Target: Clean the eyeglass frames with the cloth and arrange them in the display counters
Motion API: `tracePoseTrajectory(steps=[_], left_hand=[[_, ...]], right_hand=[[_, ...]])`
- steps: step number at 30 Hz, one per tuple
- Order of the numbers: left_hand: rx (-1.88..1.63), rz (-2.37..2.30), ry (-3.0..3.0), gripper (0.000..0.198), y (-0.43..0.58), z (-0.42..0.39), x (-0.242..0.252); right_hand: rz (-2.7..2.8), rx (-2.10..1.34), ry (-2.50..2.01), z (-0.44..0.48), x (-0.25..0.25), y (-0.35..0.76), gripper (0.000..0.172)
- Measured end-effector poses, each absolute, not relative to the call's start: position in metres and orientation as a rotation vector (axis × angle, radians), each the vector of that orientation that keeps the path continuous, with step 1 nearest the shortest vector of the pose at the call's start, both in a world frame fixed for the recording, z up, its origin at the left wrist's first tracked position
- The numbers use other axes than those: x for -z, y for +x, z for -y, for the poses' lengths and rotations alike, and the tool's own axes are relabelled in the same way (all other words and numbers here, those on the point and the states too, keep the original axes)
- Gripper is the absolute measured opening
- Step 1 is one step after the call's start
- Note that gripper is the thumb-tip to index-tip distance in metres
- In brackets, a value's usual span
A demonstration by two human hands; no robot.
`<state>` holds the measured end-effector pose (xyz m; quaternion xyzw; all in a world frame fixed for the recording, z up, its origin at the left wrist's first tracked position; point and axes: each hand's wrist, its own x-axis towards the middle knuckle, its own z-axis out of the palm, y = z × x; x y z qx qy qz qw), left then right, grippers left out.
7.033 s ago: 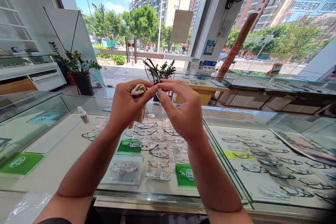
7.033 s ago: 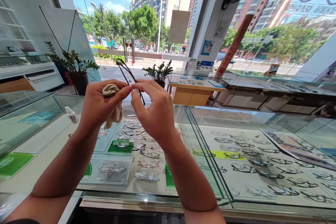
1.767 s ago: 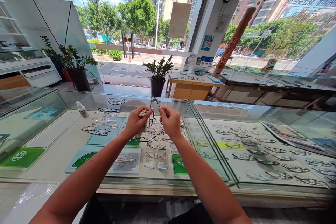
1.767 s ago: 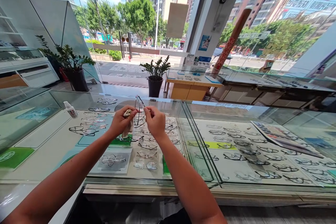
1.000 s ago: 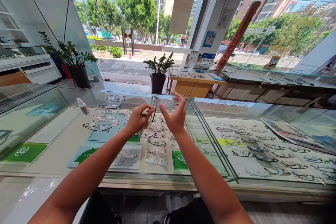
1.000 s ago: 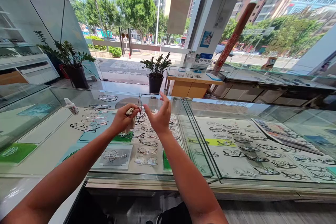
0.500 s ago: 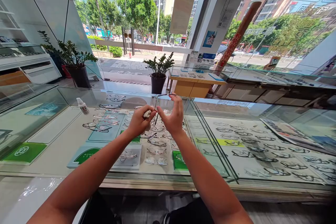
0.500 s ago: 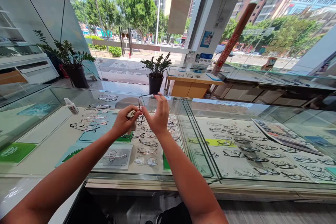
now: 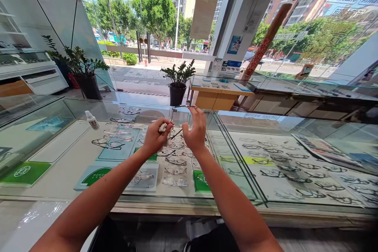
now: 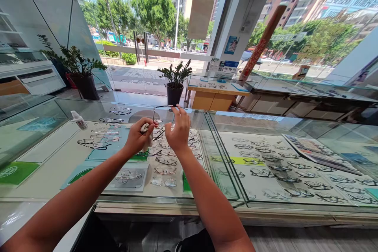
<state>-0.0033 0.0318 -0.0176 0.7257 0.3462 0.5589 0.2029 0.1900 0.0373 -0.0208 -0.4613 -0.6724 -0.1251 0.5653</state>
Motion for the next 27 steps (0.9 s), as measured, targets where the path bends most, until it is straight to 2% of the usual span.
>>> tracePoseTrajectory(steps=[18, 27], left_hand=[[-1.847, -0.991, 1.717, 0.037, -0.01, -0.041, 0.015], [-1.736, -0.908, 2.105, 0.033, -0.008, -0.035, 0.01]], right_hand=[[1.625, 0.152, -1.401, -0.048, 0.038, 0.188, 0.061], [1.848, 0.138, -0.982, -0.025, 0.02, 0.177, 0.047]])
